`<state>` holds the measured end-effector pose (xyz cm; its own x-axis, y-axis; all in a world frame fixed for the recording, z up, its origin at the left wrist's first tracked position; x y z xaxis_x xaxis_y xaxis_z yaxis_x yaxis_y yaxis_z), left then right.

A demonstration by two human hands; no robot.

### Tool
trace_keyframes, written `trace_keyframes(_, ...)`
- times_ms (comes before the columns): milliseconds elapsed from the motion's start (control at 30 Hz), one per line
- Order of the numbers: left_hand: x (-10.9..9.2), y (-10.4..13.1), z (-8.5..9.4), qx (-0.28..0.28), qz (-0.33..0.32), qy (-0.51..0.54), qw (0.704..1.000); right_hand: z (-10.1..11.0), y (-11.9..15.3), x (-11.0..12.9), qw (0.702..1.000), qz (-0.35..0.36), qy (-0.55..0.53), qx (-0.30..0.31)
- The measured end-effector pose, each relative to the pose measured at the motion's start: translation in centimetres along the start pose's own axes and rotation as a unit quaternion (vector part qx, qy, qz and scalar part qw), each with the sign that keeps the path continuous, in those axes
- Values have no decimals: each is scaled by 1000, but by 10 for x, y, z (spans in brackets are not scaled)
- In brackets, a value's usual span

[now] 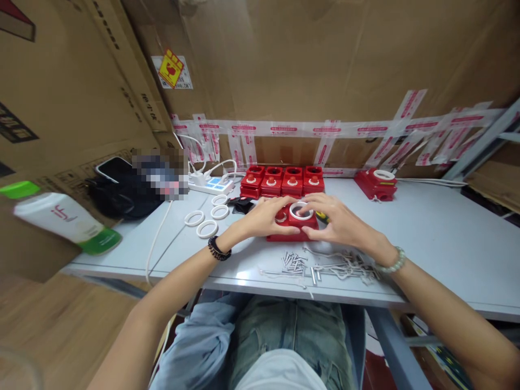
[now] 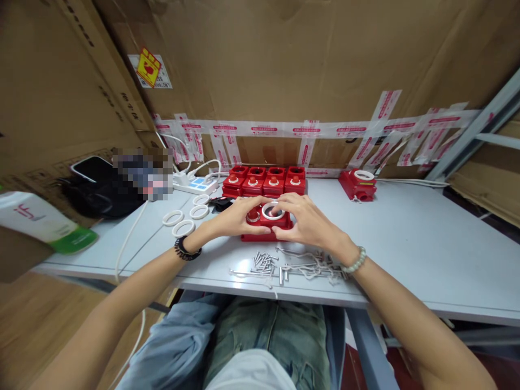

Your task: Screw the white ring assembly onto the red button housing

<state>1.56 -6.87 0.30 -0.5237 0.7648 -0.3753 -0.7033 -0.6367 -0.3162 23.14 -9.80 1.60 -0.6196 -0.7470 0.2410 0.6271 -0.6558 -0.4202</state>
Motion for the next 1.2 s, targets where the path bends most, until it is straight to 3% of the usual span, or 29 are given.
trace_keyframes(333, 2, -1, 0, -11, -25, 19, 999, 0, 0, -4, 1000, 17, -10, 17)
trace_keyframes(600, 6, -1, -1, -2, -6, 19, 1000, 2, -1, -4, 999, -3, -30, 39)
trace_keyframes(767, 3, 1, -5, 13, 2, 24, 1000, 7, -2, -6, 991, -12, -109, 78)
trace_keyframes(933, 2, 0, -11, 36, 13, 39, 998, 8, -3, -10, 987, -49, -115, 98)
trace_keyframes(1200, -3, -9, -4, 96, 41, 13, 994, 6, -4, -15, 977, -64, -168, 116)
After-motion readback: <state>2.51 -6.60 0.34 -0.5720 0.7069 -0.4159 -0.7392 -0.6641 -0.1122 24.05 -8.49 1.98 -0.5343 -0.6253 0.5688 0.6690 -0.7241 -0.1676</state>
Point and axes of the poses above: each hand's wrist, its own y-axis away from the middle knuckle, its own z-axis out of the back of the hand, x = y × z, the point moved 1 cm from there along -y, towards the middle knuckle, and after that the axes turned 2 degrees about x, right-handed, at the moved point
